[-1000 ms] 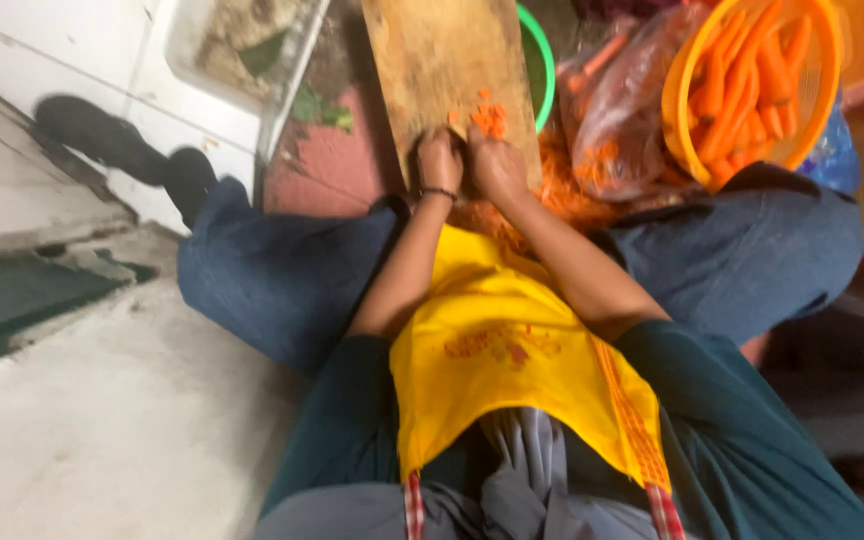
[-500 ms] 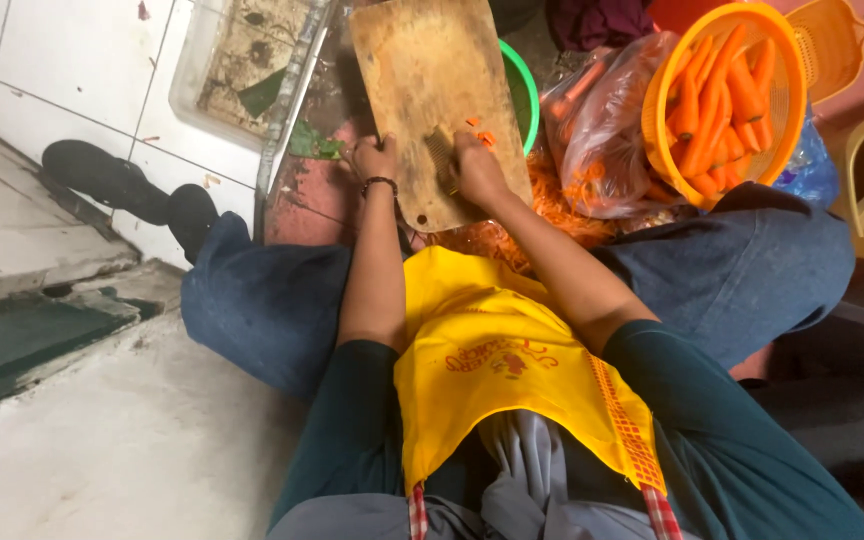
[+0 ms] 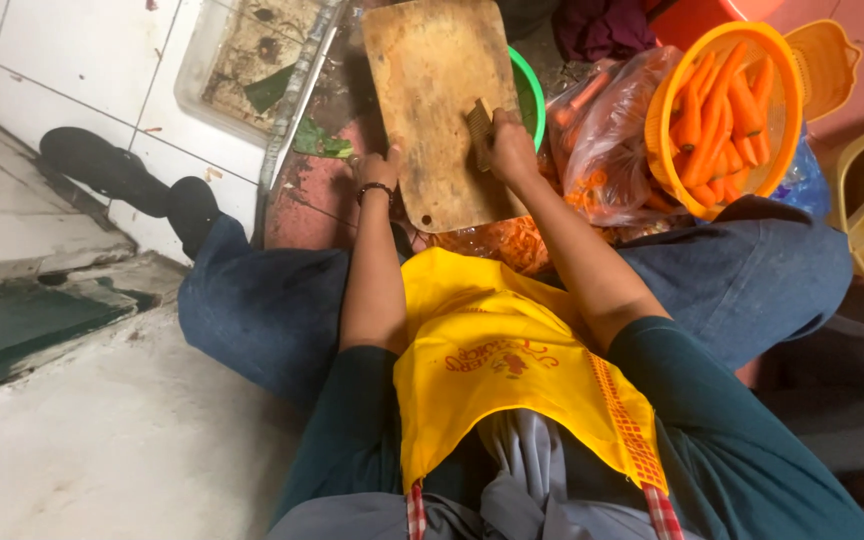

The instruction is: Chopping and slicing carrots using a wavy slicer tool on a wooden cutting board.

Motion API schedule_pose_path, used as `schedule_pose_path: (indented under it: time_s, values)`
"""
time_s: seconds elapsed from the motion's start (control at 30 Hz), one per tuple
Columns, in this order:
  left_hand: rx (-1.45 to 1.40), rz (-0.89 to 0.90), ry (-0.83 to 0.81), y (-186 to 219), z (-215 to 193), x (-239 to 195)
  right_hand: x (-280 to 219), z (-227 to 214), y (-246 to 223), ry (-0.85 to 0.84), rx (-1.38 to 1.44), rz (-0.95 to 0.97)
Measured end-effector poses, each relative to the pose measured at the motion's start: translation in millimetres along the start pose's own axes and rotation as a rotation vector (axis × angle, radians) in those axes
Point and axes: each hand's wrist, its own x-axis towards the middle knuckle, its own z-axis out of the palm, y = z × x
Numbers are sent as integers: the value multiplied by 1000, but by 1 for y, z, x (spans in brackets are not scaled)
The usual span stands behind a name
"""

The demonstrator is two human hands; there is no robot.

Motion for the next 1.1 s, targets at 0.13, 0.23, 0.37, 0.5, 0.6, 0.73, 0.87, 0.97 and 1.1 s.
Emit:
schedule_pose_path:
  time_s: [0.13,0.23,0.37,0.5,0.6,0.73,0.87,0.97,1.1]
  values:
    - [-411,-50,-67,-37,3,30,-1,7,-8,58,-15,-44]
    - [-202,90,71,-50,9,38,-4,11,-10,67,-46,-54]
    - [-142,191,-197,-38,28,20,3,9,-16,41,-61,-22]
    - [-241,114,-327,-30,11,-1,-3,6,-15,43,-36,-3]
    - [-222,176,-329,-45,-1,8,-4,9,-26,56,-1,-17]
    - [-296,29,-318,-60,-37,3,-4,28,-20,62,60,-6]
    - [-152,0,-308,-78,-47,8,6,17,-9,77,55,68]
    - [-181,-25,-342,-85,-41,12,5,-7,-11,185,-3,20]
    - [-212,-56,-326,-88,-36,15,-11,20,4,-33,-1,-55]
